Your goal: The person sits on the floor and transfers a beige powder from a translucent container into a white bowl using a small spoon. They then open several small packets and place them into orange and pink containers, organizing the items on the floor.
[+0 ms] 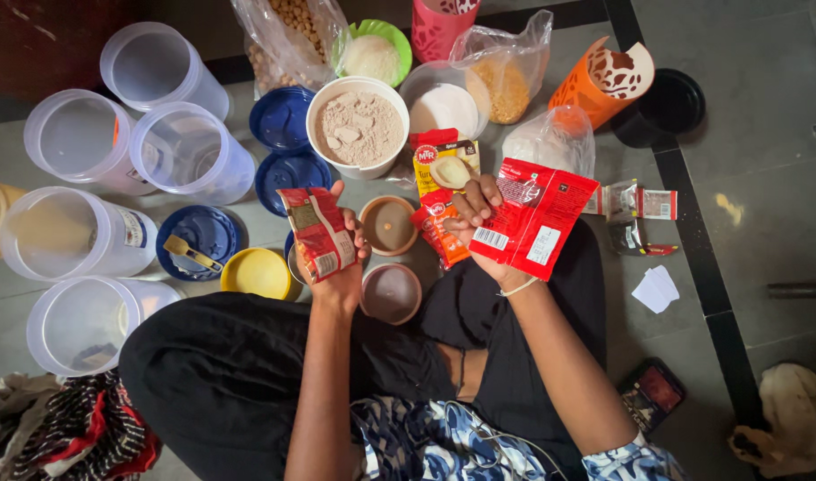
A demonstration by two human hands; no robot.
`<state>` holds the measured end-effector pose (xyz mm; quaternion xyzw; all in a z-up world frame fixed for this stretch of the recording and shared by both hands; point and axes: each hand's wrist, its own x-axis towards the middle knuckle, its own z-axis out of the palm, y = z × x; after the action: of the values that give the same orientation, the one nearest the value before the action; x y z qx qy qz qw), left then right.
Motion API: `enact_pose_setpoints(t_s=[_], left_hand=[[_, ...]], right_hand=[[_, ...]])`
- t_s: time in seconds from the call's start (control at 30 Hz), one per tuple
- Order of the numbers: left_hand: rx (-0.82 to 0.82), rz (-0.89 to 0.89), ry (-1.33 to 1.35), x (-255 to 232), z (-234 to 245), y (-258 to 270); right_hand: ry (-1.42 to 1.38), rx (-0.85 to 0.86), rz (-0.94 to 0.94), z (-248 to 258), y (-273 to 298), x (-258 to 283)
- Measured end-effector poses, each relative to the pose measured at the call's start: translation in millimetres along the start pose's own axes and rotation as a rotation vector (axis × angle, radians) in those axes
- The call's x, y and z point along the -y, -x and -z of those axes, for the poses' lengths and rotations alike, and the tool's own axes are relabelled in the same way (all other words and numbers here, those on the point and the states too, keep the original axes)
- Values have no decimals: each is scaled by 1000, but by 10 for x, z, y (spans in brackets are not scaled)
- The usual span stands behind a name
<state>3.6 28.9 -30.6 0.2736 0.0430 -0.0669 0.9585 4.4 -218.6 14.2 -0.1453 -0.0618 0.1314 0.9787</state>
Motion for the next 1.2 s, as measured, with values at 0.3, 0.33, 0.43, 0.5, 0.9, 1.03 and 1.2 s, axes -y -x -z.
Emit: enact_pose_setpoints(t_s=[0.3, 0.33, 0.43, 0.5, 0.9, 1.03, 1.2], left_hand=[[-85, -36, 129, 59, 180, -55], [-70, -17, 170, 50, 192, -58], [-189, -8, 12, 71, 167, -77], [-196, 22, -54, 99, 122, -101], [-15, 420, -219, 157, 30, 15], [84, 220, 17, 70, 53, 26], [-99, 70, 22, 5, -33, -36]], right_hand=[[615, -336, 65, 515, -24, -105], [864, -528, 106, 610, -40, -159], [1442, -489, 388, 811, -40, -214], [1632, -509, 436, 863, -44, -202], [1410, -359, 294, 755, -25, -153], [1742, -661, 345, 700, 18, 193], [2310, -463, -35, 465, 70, -242]])
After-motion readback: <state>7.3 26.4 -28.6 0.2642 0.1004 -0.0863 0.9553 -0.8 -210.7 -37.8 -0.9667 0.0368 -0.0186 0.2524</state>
